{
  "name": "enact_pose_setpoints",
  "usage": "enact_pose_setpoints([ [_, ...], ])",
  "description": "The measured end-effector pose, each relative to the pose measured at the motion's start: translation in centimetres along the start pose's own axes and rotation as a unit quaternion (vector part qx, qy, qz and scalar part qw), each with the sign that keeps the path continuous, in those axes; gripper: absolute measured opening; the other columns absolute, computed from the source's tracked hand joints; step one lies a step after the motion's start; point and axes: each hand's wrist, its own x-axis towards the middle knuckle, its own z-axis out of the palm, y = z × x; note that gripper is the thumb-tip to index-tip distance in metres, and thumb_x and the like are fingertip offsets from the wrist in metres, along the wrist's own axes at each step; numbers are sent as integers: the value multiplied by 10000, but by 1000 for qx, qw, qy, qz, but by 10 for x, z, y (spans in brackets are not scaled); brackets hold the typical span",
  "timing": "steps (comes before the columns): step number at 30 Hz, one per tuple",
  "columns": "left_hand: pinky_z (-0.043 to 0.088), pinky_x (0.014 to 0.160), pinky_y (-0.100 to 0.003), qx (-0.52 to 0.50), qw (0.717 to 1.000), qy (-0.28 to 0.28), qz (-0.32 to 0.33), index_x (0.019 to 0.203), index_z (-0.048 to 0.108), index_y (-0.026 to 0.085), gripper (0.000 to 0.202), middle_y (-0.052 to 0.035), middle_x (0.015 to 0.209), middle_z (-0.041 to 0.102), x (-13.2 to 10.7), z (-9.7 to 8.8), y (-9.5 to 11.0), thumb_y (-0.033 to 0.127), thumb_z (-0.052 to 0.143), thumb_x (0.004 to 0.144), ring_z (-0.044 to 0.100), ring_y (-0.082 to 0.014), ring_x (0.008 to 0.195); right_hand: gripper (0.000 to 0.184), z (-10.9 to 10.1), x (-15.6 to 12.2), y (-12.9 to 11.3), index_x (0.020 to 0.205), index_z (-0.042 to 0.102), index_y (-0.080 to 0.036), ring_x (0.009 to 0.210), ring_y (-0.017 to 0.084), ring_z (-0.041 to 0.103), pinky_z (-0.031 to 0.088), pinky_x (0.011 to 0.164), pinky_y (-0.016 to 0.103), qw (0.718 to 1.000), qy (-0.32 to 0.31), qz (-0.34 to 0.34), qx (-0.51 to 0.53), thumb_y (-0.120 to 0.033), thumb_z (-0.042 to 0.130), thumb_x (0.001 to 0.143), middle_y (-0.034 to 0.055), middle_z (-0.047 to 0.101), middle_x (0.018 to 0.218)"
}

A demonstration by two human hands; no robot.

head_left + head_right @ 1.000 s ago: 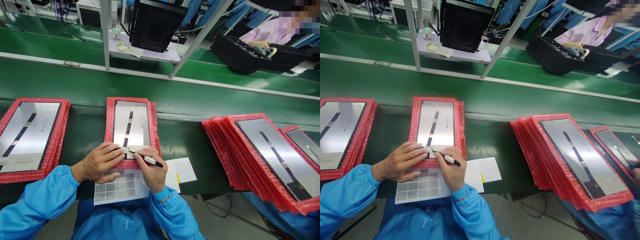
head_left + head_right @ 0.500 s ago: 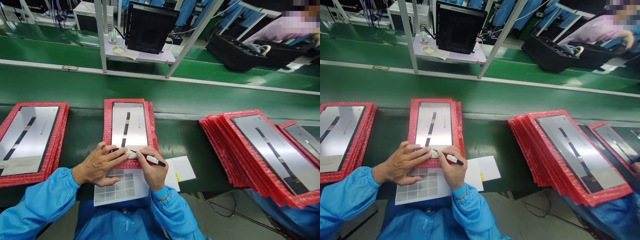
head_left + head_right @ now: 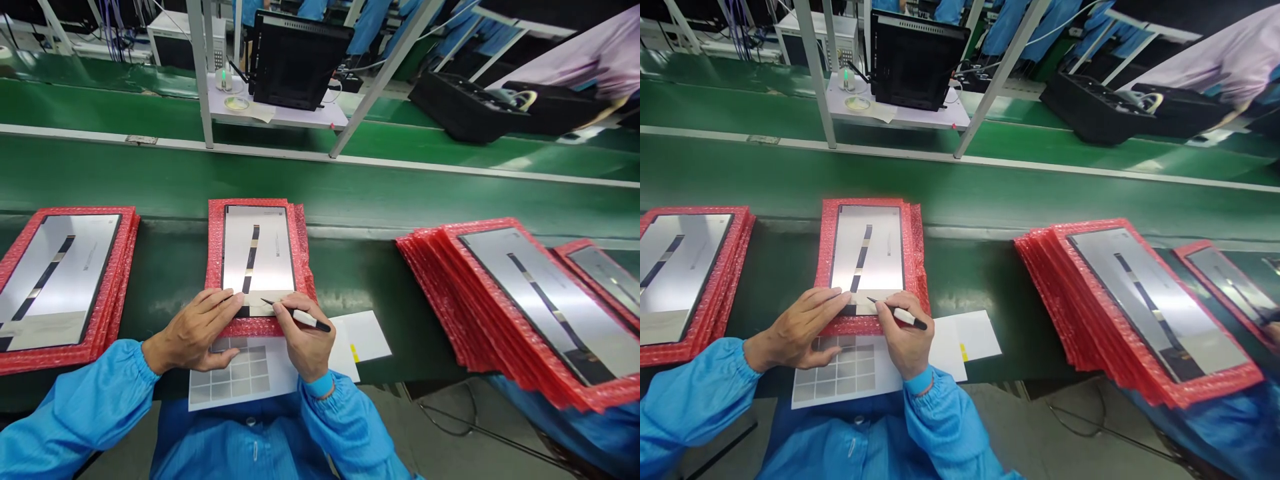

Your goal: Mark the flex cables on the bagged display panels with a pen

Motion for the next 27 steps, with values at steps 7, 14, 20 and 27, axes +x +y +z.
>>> enact_pose_setpoints([
  [7,350,1210,-672,17,999,27,36,1634,284,55,897,-194,1339,701,-3,1,0,345,662,874,584,-413,1344,68,-1,-1,0,838,734,-228,816,238,724,603,783,413,1000,2,12,1,-200,791,861,42,745,824],
  [14,295,1222,-690,-24,999,27,33,1642,309,152,865,-159,1375,690,-6,2,-7,374,628,869,572,-385,1353,68,-1,-1,1,839,739,-230,828,236,729,605,796,408,1000,2,15,19,-190,791,858,38,748,828],
  [20,69,1271,-688,-6,996,-89,7,1636,347,240,852,-67,1531,587,0,-5,-2,401,668,864,491,-380,1363,59,-2,-1,1,835,737,-230,838,240,729,609,806,416,1000,-1,21,7,-214,784,866,44,748,828],
  [27,23,1262,-737,-44,995,-89,13,1651,305,225,868,-78,1470,638,-4,-8,-8,373,653,870,454,-396,1413,69,-2,0,-2,832,732,-232,821,234,722,607,791,405,1000,-1,19,13,-196,783,860,36,736,818],
])
